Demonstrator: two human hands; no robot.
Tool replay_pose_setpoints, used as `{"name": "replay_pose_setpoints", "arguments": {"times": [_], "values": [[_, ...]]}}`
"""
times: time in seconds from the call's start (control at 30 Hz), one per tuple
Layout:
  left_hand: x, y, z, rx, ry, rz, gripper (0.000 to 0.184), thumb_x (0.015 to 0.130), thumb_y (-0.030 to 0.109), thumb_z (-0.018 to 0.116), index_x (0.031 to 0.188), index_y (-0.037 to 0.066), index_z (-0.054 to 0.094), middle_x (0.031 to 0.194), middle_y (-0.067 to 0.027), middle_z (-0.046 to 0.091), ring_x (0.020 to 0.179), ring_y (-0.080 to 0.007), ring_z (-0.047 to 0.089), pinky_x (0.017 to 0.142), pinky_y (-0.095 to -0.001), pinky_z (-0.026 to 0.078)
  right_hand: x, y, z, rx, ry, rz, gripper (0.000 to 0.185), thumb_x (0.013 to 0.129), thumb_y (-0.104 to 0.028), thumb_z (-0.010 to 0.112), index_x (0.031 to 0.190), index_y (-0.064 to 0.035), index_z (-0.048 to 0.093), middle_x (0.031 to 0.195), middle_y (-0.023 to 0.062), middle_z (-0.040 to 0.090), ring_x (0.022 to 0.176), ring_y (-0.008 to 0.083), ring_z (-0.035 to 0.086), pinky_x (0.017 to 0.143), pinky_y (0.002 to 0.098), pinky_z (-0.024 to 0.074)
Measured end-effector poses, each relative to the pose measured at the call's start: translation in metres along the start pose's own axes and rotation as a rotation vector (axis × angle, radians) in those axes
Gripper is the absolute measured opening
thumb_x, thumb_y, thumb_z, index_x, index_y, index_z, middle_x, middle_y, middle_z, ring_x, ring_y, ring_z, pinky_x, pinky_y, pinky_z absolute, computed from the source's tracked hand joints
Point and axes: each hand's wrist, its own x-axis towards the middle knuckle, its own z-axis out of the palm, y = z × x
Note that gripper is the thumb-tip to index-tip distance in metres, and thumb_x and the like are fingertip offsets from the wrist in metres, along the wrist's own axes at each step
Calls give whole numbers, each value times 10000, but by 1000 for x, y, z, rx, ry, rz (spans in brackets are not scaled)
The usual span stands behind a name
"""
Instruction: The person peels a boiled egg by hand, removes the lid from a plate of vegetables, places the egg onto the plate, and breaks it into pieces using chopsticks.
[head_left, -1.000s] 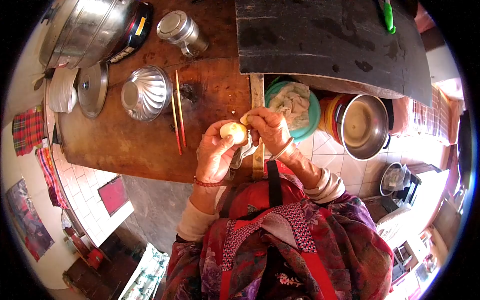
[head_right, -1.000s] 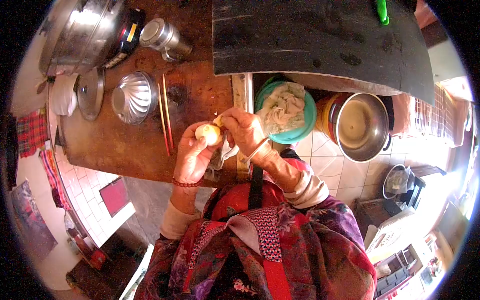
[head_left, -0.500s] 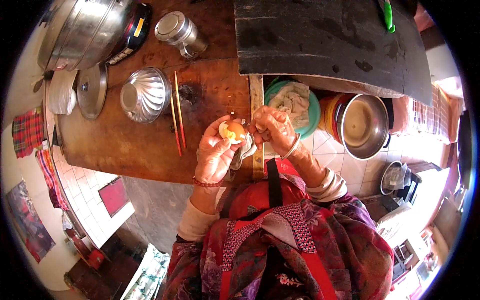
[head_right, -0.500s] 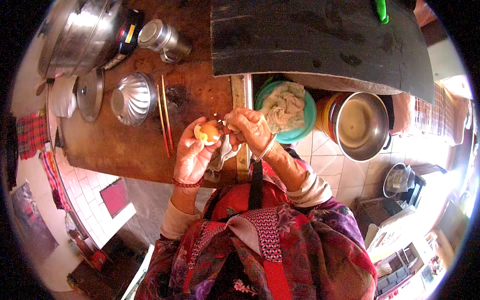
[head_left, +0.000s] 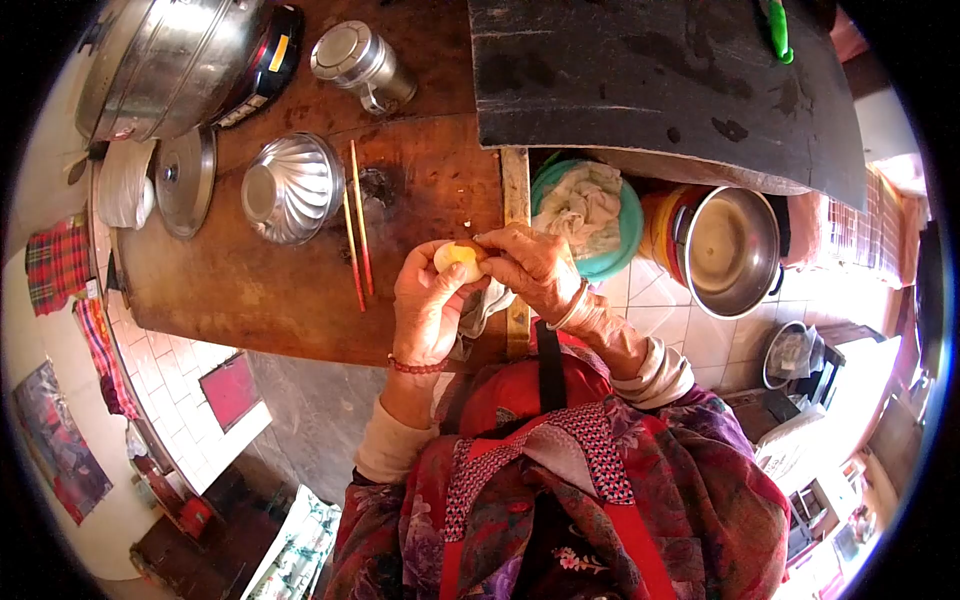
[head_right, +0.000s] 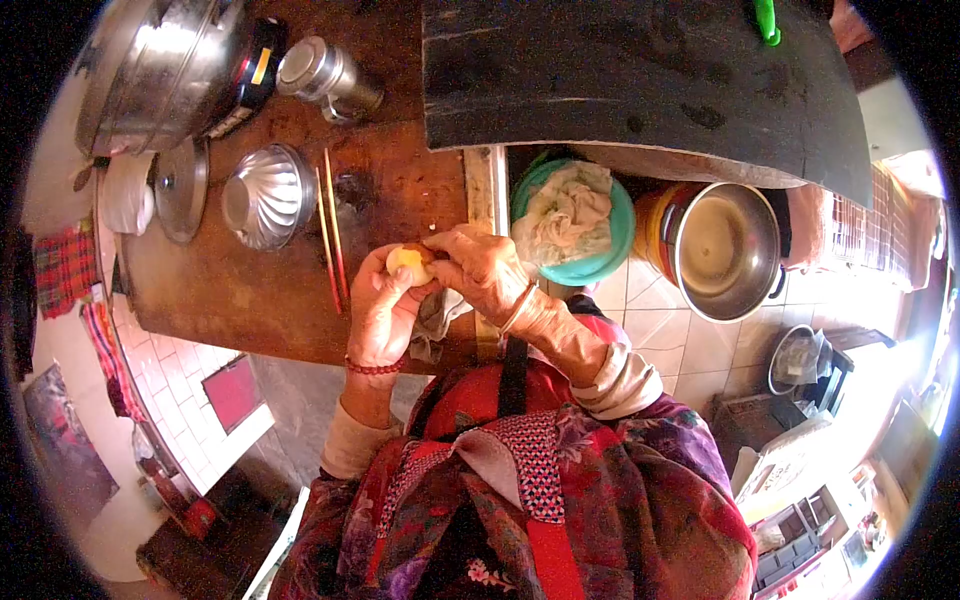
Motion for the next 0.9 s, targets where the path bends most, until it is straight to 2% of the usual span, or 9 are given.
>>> {"name": "replay_pose_setpoints", "arguments": {"times": [0.07, 0.27, 0.37, 0.47, 0.53, 0.57, 0.63, 0.8, 0.9], "values": [[0, 1, -1, 45, 10, -18, 315, 854, 133, 636, 1094, -6, 487, 1028, -116, 588, 944, -219, 602, 853, -382, 519, -1, 0, 3, -1, 28, -10, 215, 821, -97, 628, 996, 26, 607, 841, 169, 635, 746, 290, 644, 646, 340, 510], [1, 0, -1, 44, 30, -18, 335, 849, 142, 644, 1101, -7, 482, 1026, -118, 586, 938, -219, 601, 854, -377, 514, 1, 0, 8, -84, 69, -22, 157, 827, -13, 581, 978, 23, 606, 835, 175, 632, 765, 311, 644, 638, 338, 513], [3, -1, -5, 38, 28, -30, 340, 846, 147, 649, 1098, -9, 483, 1020, -118, 587, 938, -218, 601, 853, -372, 514, 2, 1, 10, -58, 119, -56, 159, 823, 5, 576, 978, 23, 604, 811, 172, 623, 679, 272, 642, 583, 322, 506], [3, 0, -2, 27, 34, -21, 358, 840, 153, 657, 1105, -14, 483, 1026, -117, 590, 938, -215, 602, 850, -372, 516, 3, -2, 8, -90, 80, 21, 144, 849, -8, 556, 982, 17, 604, 784, 133, 621, 572, 186, 614, 511, 289, 491], [3, 3, -3, -12, -5, -37, 378, 840, 153, 657, 1130, -13, 479, 1043, -119, 589, 946, -217, 601, 844, -368, 519, 4, -4, 5, 355, -21, 433, 145, 886, -40, 527, 985, 36, 601, 782, 99, 616, 524, 119, 580, 460, 248, 474], [3, 4, -3, -52, -47, -51, 399, 841, 153, 657, 1154, -13, 475, 1061, -121, 589, 954, -219, 600, 838, -363, 523, 4, -3, 3, 354, -22, 433, 145, 886, -40, 527, 985, 36, 601, 782, 99, 616, 524, 119, 580, 460, 248, 474], [3, 4, -2, -112, -67, -56, 398, 839, 118, 650, 1167, -18, 471, 1068, -128, 586, 965, -227, 599, 843, -361, 524, 6, -1, 0, 711, -7, 639, 177, 912, -67, 495, 991, 57, 594, 790, 86, 607, 539, 117, 579, 459, 234, 482], [6, 3, 0, -202, -159, -66, 445, 841, 84, 640, 1231, -11, 450, 1107, -135, 573, 1001, -241, 591, 866, -364, 517, 6, 5, 1, 834, 66, 677, 185, 901, -86, 485, 988, 48, 578, 739, 89, 599, 484, 129, 565, 443, 240, 472], [5, 4, 1, -180, -141, -56, 466, 847, 69, 627, 1265, 1, 433, 1131, -133, 563, 1016, -237, 585, 870, -369, 516, 5, 10, -4, 887, 20, 678, 236, 919, -129, 481, 988, 72, 585, 805, 103, 598, 536, 134, 585, 492, 235, 492]]}}
